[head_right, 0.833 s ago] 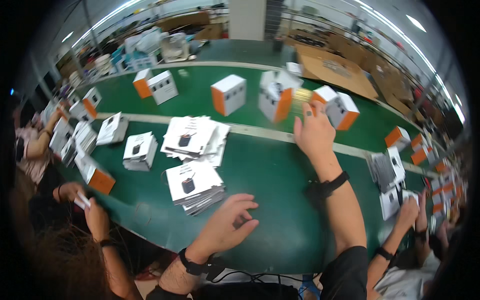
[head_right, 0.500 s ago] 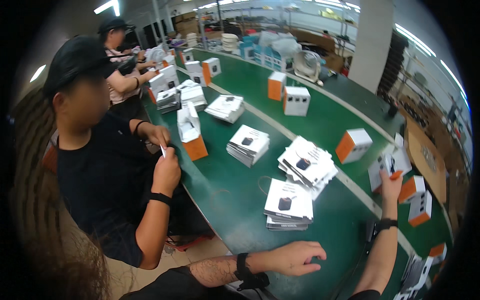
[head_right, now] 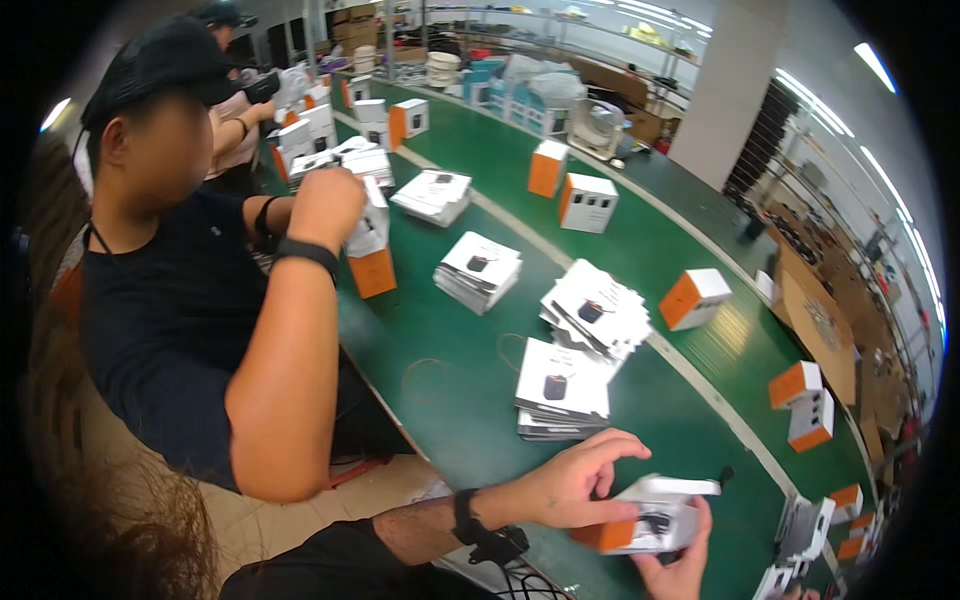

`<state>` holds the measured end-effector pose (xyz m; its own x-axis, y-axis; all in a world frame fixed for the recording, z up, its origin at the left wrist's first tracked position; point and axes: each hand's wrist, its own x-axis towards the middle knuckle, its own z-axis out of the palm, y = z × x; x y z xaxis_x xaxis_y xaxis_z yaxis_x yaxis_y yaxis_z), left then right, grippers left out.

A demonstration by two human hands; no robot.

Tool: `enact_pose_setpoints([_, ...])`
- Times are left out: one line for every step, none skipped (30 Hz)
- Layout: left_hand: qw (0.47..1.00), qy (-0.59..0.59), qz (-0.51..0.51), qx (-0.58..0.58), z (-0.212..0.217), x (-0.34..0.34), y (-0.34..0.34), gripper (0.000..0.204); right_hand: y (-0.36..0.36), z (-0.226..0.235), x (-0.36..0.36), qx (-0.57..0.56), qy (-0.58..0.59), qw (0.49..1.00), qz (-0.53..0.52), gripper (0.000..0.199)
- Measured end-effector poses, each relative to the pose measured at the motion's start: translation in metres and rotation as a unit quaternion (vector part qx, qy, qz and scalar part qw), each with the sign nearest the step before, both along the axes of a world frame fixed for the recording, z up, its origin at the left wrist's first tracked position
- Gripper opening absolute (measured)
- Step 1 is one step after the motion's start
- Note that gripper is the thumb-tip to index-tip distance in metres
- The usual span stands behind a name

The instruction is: Packing electronic devices, cables, and user manuals into individual boxes on a factory assembly line.

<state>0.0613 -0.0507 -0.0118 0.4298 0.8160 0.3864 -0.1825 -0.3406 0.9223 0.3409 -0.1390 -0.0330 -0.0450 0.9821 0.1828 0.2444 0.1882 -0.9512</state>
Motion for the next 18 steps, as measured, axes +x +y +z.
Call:
enact_pose_setpoints([0.998,-0.008,-0.05,-0.032,0.007,-0.005,-0.008,0.064,-0.012,-0.004,-0.008,-0.009,-0.006,0.999,-0.037,0.113])
enact_pose_setpoints([0.993,-0.015,-0.097,-0.063,0.014,-0.007,-0.016,0.068,-0.021,-0.003,-0.018,-0.017,-0.01,0.997,-0.071,0.118])
enact_pose_setpoints([0.993,-0.015,-0.105,-0.06,0.02,-0.006,-0.024,0.068,-0.031,0.007,-0.023,0.011,0.019,0.998,-0.057,0.112])
enact_pose_setpoints([0.998,0.008,-0.056,-0.016,0.024,-0.004,-0.034,0.066,-0.038,0.01,-0.032,0.063,-0.044,0.993,-0.092,0.106])
enact_pose_setpoints([0.999,0.031,-0.005,0.028,0.026,-0.001,-0.04,0.064,-0.037,0.002,-0.027,0.097,-0.051,0.989,-0.095,0.101])
enact_pose_setpoints([0.999,0.033,-0.011,0.025,0.022,0.0,-0.043,0.064,-0.038,0.002,-0.029,0.126,-0.055,0.986,-0.093,0.096])
enact_pose_setpoints([0.997,0.057,0.037,0.035,0.015,0.001,-0.043,0.06,-0.042,0.004,-0.034,0.186,-0.128,0.969,-0.101,0.088])
enact_pose_setpoints([0.992,0.081,0.084,0.046,0.013,0.002,-0.045,0.056,-0.043,0.007,-0.041,0.244,-0.199,0.943,-0.106,0.079])
enact_pose_setpoints([0.989,0.071,0.124,0.029,0.014,0.001,-0.045,0.042,-0.041,0.027,-0.051,0.371,-0.39,0.836,-0.11,0.061])
enact_pose_setpoints([0.99,0.072,0.115,0.032,0.014,0.004,-0.042,0.042,-0.044,0.028,-0.052,0.459,-0.415,0.778,-0.105,0.043])
enact_pose_setpoints([0.991,0.063,0.117,0.02,0.01,0.006,-0.038,0.039,-0.046,0.037,-0.05,0.469,-0.405,0.785,-0.026,0.038])
enact_pose_setpoints([0.992,0.055,0.115,0.004,0.007,0.01,-0.034,0.036,-0.042,0.055,-0.055,0.471,-0.393,0.788,0.053,0.034])
enact_pose_setpoints([0.993,0.051,0.109,-0.004,0.009,0.011,-0.035,0.032,-0.035,0.06,-0.065,0.464,-0.391,0.793,0.05,0.034])
enact_pose_setpoints([0.993,0.057,0.103,-0.011,0.009,0.012,-0.035,0.032,-0.025,0.064,-0.075,0.412,-0.42,0.807,0.045,0.039])
enact_pose_setpoints([0.99,0.04,0.137,-0.002,0.006,0.016,-0.031,0.032,-0.016,0.067,-0.081,0.351,-0.454,0.818,0.035,0.044])
enact_pose_setpoints([0.986,0.023,0.166,0.008,0.005,0.022,-0.027,0.032,-0.009,0.07,-0.081,0.311,-0.456,0.833,0.041,0.043])
enact_pose_setpoints([0.979,0.042,0.197,0.035,0.003,0.025,-0.018,0.027,-0.006,0.068,-0.079,0.313,-0.443,0.84,0.03,0.047])
enact_pose_setpoints([0.971,0.062,0.223,0.059,0.0,0.025,-0.01,0.022,-0.004,0.069,-0.079,0.288,-0.45,0.845,0.013,0.047])
